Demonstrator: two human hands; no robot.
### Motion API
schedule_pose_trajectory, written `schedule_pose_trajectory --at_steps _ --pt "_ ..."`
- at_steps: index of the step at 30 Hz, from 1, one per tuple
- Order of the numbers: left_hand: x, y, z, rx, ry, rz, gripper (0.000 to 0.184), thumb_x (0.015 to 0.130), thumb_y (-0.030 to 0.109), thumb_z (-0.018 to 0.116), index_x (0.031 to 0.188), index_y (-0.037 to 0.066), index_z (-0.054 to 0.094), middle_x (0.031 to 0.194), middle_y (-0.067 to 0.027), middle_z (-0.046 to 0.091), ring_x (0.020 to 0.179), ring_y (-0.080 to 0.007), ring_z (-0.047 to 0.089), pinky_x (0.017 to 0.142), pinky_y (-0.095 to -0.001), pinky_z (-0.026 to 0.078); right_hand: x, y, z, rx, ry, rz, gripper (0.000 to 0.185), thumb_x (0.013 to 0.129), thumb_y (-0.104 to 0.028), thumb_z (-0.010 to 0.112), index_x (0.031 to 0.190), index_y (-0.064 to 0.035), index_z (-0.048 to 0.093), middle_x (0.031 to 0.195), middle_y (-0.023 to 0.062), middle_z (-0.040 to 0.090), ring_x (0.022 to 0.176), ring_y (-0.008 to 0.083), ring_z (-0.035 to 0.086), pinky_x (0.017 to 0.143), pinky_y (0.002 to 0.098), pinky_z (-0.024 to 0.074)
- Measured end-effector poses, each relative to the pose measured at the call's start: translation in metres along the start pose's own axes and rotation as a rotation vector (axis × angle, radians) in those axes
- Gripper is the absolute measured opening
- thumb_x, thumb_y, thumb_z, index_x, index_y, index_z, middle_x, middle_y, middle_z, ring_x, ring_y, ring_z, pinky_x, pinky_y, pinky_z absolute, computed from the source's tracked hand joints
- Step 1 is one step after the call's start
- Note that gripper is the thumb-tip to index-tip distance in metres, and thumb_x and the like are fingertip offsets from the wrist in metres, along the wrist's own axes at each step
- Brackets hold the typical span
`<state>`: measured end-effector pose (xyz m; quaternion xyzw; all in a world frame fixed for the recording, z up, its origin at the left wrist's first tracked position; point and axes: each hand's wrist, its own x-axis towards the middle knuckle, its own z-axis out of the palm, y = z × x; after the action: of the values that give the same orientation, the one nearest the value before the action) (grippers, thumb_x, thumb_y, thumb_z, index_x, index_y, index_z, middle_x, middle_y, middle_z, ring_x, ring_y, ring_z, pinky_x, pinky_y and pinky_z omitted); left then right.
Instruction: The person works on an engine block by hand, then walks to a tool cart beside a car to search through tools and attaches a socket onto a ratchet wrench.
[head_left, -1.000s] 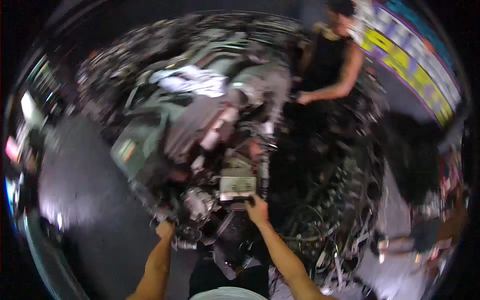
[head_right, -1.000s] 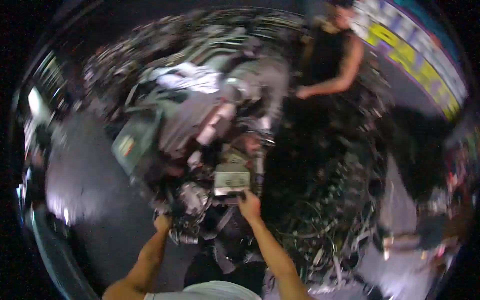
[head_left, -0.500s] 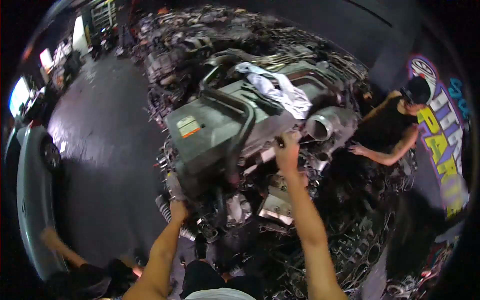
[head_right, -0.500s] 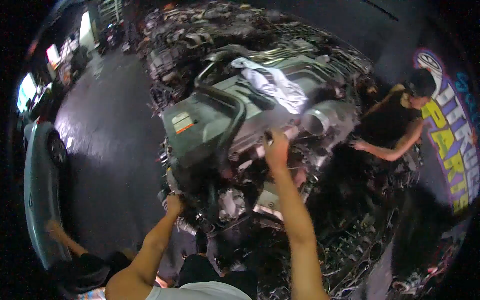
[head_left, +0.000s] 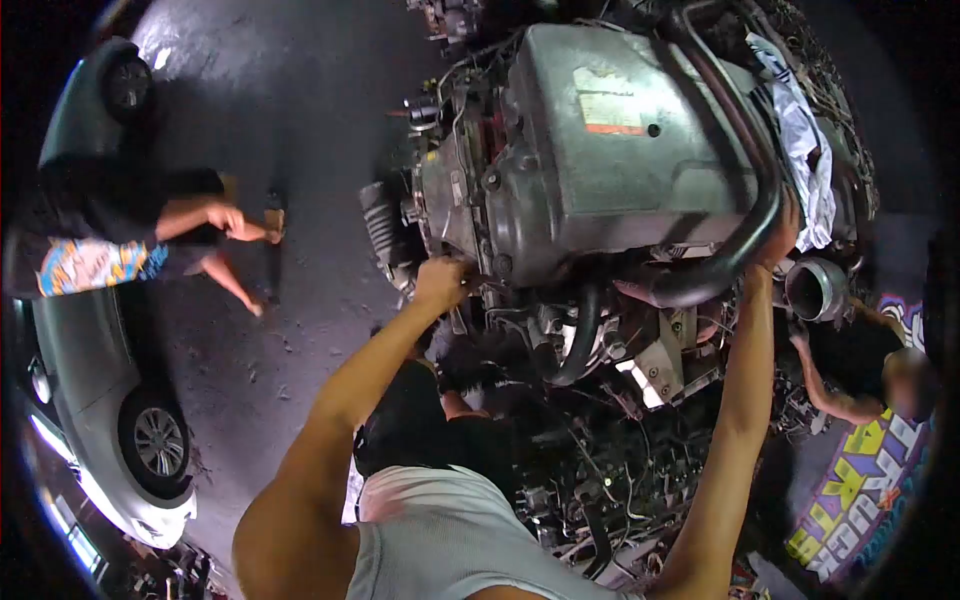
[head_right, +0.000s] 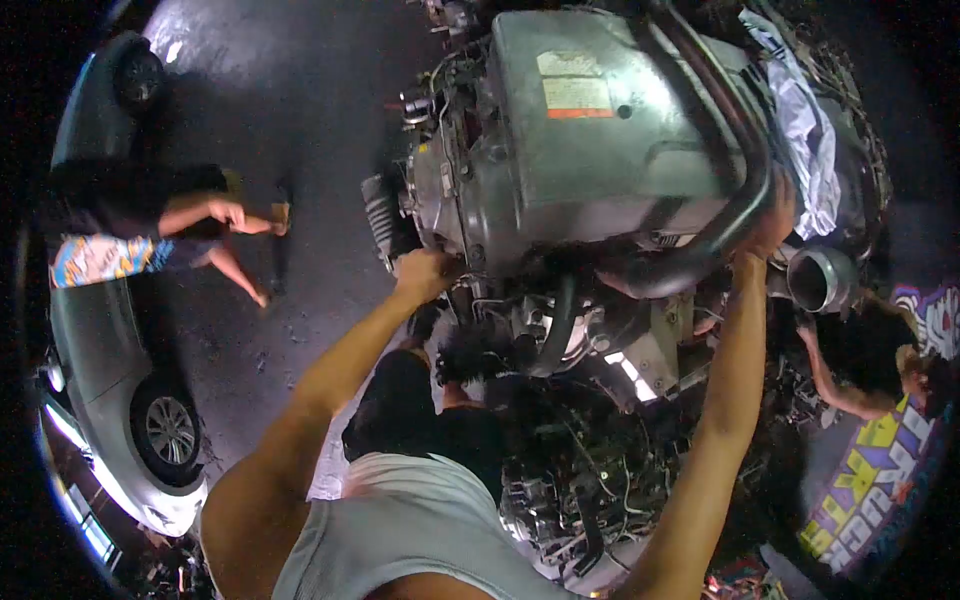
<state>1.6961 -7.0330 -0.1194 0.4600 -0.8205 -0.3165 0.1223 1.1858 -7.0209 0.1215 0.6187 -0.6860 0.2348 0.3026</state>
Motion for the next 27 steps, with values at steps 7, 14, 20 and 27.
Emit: schedule_pose_trajectory --at_steps 7,14,20,27 --pt "0.007 -0.013 0.053 0.172 -0.101 0.177 0.035 0.075 0.046 0.068 0.076 0.011 0.071 0.083 -0.0108 0.066 0.081 -0.0299 0.064 0.075 -0.0412 0.05 -0.014 -0.001 0.002 -0.048 0.123 0.002 0.044 0.077 -0.024 0.069 0.115 -0.004 0.061 0.111 0.0185 0.062 0.1 0.0381 0.06 0.086 0.044 0.0483" --pt "0.036 0.007 0.034 0.446 -0.281 0.314 0.027 0.085 0.038 0.059 0.081 0.013 0.07 0.076 -0.0099 0.066 0.076 -0.025 0.065 0.075 -0.0382 0.047 -0.096 -0.104 -0.031 0.022 0.261 0.4 0.042 0.076 -0.016 0.069 0.114 0.0009 0.06 0.11 0.0183 0.061 0.107 0.0349 0.055 0.09 0.0438 0.0455" --pt "-0.064 0.032 0.1 0.113 -0.27 -0.265 0.038 0.092 0.042 0.046 0.101 0.012 0.068 0.085 -0.0186 0.068 0.083 -0.0343 0.067 0.074 -0.0501 0.05 -0.226 -0.198 -0.06 -0.042 0.073 0.669 0.042 0.081 -0.003 0.061 0.123 0.0025 0.053 0.119 0.0179 0.057 0.113 0.0354 0.051 0.094 0.0436 0.0431" --pt "-0.028 0.012 0.055 0.093 -0.2 0.002 0.039 0.091 0.047 0.047 0.092 0.017 0.071 0.081 -0.0174 0.068 0.073 -0.0385 0.066 0.066 -0.0511 0.05 -0.333 -0.243 -0.092 0.044 -0.146 1.036 0.039 0.082 -0.003 0.06 0.12 0.003 0.055 0.123 0.0203 0.052 0.111 0.0326 0.052 0.084 0.0382 0.0481"
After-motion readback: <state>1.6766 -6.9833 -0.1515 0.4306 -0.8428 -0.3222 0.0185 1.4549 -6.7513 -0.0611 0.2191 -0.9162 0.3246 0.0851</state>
